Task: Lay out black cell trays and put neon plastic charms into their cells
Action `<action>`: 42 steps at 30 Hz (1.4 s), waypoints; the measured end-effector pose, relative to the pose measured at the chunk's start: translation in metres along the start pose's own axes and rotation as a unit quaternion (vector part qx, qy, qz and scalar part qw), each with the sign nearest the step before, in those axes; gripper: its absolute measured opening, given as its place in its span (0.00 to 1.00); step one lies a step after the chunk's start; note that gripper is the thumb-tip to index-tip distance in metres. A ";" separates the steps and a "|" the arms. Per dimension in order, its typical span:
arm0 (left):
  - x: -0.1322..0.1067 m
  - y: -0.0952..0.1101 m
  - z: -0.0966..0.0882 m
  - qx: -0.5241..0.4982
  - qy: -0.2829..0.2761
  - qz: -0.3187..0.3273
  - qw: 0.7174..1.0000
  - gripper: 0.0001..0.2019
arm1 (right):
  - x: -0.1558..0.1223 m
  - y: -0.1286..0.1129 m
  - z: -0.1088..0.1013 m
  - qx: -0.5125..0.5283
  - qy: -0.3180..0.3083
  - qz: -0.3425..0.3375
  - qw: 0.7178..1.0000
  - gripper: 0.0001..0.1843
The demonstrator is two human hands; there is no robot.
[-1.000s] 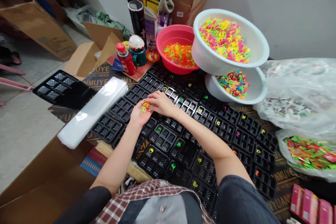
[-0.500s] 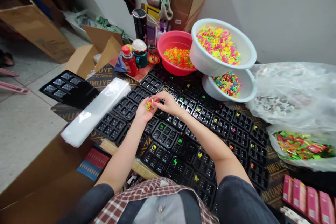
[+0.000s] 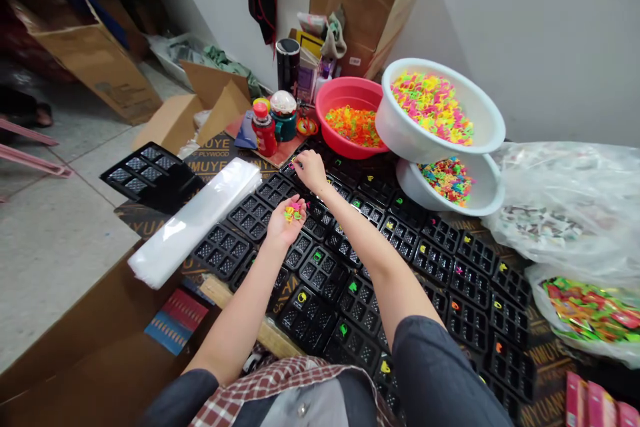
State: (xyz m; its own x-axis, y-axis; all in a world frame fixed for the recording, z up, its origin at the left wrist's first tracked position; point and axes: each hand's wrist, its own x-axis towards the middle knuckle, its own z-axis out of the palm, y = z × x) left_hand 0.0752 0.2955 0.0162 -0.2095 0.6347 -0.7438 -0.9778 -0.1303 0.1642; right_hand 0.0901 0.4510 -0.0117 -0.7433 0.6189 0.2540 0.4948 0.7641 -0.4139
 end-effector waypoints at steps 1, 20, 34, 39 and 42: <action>-0.001 0.001 0.000 0.000 0.002 -0.001 1.000 0.11 | 0.006 0.003 0.004 -0.031 -0.008 0.007 0.999 0.09; -0.006 -0.003 0.002 -0.001 0.003 -0.016 1.000 0.12 | 0.050 0.048 0.005 -0.163 0.013 0.098 0.982 0.19; 0.004 0.015 0.001 -0.065 -0.011 0.069 0.995 0.14 | -0.040 -0.027 -0.049 0.152 -0.207 -0.173 0.951 0.11; 0.003 0.015 0.001 -0.063 -0.041 0.058 0.996 0.14 | -0.045 -0.023 -0.052 0.091 -0.196 -0.166 0.962 0.11; 0.003 0.014 0.001 -0.076 -0.042 0.036 0.996 0.14 | -0.041 -0.021 -0.045 0.039 -0.177 -0.155 0.971 0.12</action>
State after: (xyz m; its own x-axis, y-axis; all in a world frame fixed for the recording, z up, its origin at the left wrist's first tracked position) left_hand 0.0604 0.2963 0.0164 -0.2833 0.6809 -0.6754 -0.9516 -0.2869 0.1099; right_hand 0.1305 0.4176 0.0255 -0.9659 0.2505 0.0662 0.1982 0.8789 -0.4339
